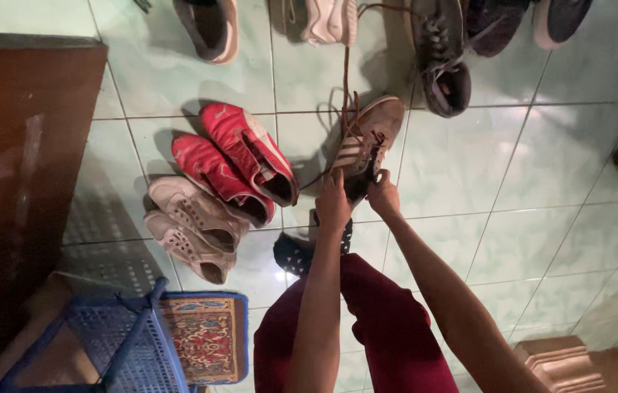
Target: The person unlaces and relaces several pairs of shoes one by one. They remove the laces from each shoe, place the laces on a nearby door frame, then re-lace the same shoe before moving to the next pair.
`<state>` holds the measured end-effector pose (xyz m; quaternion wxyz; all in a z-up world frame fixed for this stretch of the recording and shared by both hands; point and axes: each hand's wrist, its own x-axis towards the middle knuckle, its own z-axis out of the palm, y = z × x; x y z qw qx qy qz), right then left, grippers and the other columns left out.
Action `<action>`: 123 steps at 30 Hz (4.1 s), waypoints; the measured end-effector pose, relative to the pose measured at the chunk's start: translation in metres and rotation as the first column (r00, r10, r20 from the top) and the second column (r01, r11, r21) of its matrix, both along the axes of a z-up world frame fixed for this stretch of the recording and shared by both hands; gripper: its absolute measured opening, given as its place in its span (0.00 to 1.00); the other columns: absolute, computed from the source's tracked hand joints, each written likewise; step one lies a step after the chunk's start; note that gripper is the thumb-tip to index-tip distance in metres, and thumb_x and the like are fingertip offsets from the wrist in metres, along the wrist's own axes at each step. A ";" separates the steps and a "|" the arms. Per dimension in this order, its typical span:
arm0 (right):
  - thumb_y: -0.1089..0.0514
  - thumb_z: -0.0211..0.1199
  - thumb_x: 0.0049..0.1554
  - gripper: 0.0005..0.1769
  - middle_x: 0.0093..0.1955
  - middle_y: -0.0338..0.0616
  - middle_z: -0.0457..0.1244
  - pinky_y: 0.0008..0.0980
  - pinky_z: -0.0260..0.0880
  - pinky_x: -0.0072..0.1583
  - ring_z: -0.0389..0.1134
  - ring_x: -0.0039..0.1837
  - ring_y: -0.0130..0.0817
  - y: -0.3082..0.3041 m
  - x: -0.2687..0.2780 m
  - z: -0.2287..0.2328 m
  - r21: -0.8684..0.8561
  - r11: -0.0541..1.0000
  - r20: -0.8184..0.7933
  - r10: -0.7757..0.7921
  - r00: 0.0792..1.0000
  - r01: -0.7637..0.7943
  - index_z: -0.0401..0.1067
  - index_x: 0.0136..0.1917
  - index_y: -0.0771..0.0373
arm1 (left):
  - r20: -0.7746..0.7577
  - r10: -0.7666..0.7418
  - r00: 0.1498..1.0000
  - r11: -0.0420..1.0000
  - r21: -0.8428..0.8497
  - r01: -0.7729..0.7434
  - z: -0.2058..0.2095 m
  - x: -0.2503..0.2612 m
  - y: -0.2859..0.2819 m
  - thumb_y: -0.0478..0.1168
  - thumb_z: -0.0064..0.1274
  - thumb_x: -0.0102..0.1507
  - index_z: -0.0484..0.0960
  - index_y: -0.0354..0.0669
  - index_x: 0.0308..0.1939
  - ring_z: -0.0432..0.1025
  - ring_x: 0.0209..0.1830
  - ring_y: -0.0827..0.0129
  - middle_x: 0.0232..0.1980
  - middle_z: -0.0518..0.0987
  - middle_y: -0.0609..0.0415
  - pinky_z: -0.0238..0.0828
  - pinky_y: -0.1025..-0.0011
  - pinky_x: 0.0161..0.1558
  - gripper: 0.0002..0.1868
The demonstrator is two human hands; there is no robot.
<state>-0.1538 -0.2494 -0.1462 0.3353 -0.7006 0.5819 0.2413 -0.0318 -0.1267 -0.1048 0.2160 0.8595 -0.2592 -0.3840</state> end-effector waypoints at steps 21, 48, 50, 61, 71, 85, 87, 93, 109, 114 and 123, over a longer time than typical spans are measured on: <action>0.52 0.46 0.64 0.19 0.39 0.58 0.72 0.53 0.72 0.48 0.74 0.45 0.57 0.057 -0.023 0.330 0.145 0.978 0.142 0.129 0.981 -0.150 0.64 0.67 0.54 | 0.030 0.020 0.999 0.992 0.126 -0.024 0.286 -0.011 0.089 0.51 0.62 0.61 0.75 0.36 0.58 0.77 0.47 0.45 0.48 0.79 0.39 0.75 0.52 0.49 0.28; 0.55 0.61 0.61 0.15 0.45 0.53 0.68 0.49 0.70 0.45 0.71 0.45 0.55 0.146 0.020 0.744 -0.058 0.521 0.510 0.749 0.424 -0.851 0.66 0.58 0.62 | 0.056 0.643 0.764 0.765 -0.069 -0.640 0.712 -0.079 0.280 0.50 0.52 0.61 0.76 0.44 0.55 0.77 0.43 0.36 0.45 0.83 0.37 0.74 0.43 0.46 0.22; 0.57 0.62 0.61 0.14 0.48 0.51 0.66 0.45 0.70 0.40 0.71 0.43 0.51 0.165 0.054 0.756 -0.494 0.143 0.442 0.890 -0.106 -0.858 0.67 0.60 0.57 | 0.096 0.722 0.685 0.692 -0.121 -0.712 0.740 -0.069 0.302 0.50 0.54 0.60 0.76 0.44 0.57 0.77 0.44 0.35 0.47 0.82 0.37 0.73 0.43 0.46 0.24; 0.49 0.68 0.58 0.30 0.49 0.44 0.60 0.35 0.70 0.52 0.66 0.48 0.37 0.363 0.093 0.930 -0.288 0.160 0.731 0.674 -0.108 -0.944 0.63 0.69 0.59 | 0.206 0.942 0.263 0.316 -0.289 -0.904 0.840 -0.154 0.439 0.46 0.61 0.52 0.74 0.38 0.61 0.76 0.47 0.39 0.54 0.80 0.38 0.73 0.48 0.47 0.34; 0.54 0.68 0.56 0.21 0.61 0.49 0.58 0.45 0.72 0.54 0.68 0.56 0.50 0.577 0.030 0.972 -0.557 -0.071 0.570 0.693 -0.442 -0.828 0.72 0.63 0.52 | 0.306 0.950 0.066 0.188 -0.387 -0.903 0.845 -0.253 0.586 0.47 0.63 0.52 0.77 0.37 0.59 0.78 0.44 0.42 0.52 0.81 0.42 0.75 0.51 0.44 0.33; 0.51 0.67 0.56 0.12 0.53 0.50 0.57 0.44 0.69 0.52 0.67 0.50 0.49 0.736 0.085 0.843 -0.345 -0.375 0.541 0.670 -0.508 -0.861 0.76 0.49 0.59 | 0.212 0.977 -0.005 0.044 -0.227 -0.973 0.741 -0.243 0.702 0.43 0.59 0.52 0.71 0.38 0.61 0.77 0.39 0.35 0.53 0.80 0.36 0.74 0.44 0.40 0.34; 0.51 0.68 0.56 0.12 0.53 0.50 0.57 0.43 0.68 0.52 0.66 0.50 0.50 0.745 0.105 0.804 -0.288 -0.385 0.598 0.643 -0.479 -0.877 0.77 0.49 0.59 | 0.204 0.976 0.073 0.093 -0.093 -0.991 0.711 -0.228 0.713 0.42 0.56 0.56 0.71 0.39 0.59 0.77 0.42 0.37 0.49 0.82 0.37 0.75 0.45 0.43 0.28; 0.54 0.67 0.59 0.11 0.50 0.45 0.56 0.38 0.66 0.55 0.62 0.54 0.41 0.766 0.150 0.730 -0.143 -0.370 0.753 0.561 -0.343 -0.918 0.74 0.47 0.63 | 0.315 0.944 0.095 0.092 0.025 -0.995 0.659 -0.186 0.747 0.40 0.57 0.55 0.74 0.42 0.52 0.78 0.41 0.38 0.42 0.83 0.39 0.76 0.43 0.42 0.22; 0.59 0.53 0.67 0.01 0.54 0.35 0.55 0.39 0.66 0.71 0.63 0.60 0.27 0.766 0.161 0.763 0.710 -0.135 0.696 0.288 0.658 -0.692 0.63 0.51 0.56 | 0.411 0.907 0.092 0.055 0.100 -0.993 0.598 -0.137 0.764 0.37 0.48 0.61 0.76 0.49 0.59 0.80 0.38 0.41 0.37 0.84 0.41 0.75 0.43 0.39 0.22; 0.55 0.54 0.66 0.09 0.53 0.36 0.63 0.40 0.71 0.67 0.67 0.58 0.29 0.777 0.161 0.787 0.626 -0.114 0.742 0.391 0.545 -0.771 0.67 0.44 0.58 | 0.368 0.923 0.114 0.072 0.127 -0.989 0.631 -0.140 0.775 0.41 0.57 0.56 0.77 0.49 0.54 0.79 0.40 0.41 0.38 0.84 0.40 0.77 0.46 0.40 0.21; 0.48 0.51 0.70 0.19 0.47 0.50 0.66 0.43 0.66 0.54 0.66 0.53 0.48 0.798 0.140 0.783 -0.436 -0.400 0.641 0.491 -0.590 -0.806 0.70 0.48 0.65 | 0.318 0.933 0.166 0.144 0.092 -0.985 0.669 -0.155 0.783 0.40 0.57 0.57 0.71 0.39 0.60 0.79 0.39 0.39 0.33 0.83 0.37 0.77 0.47 0.43 0.27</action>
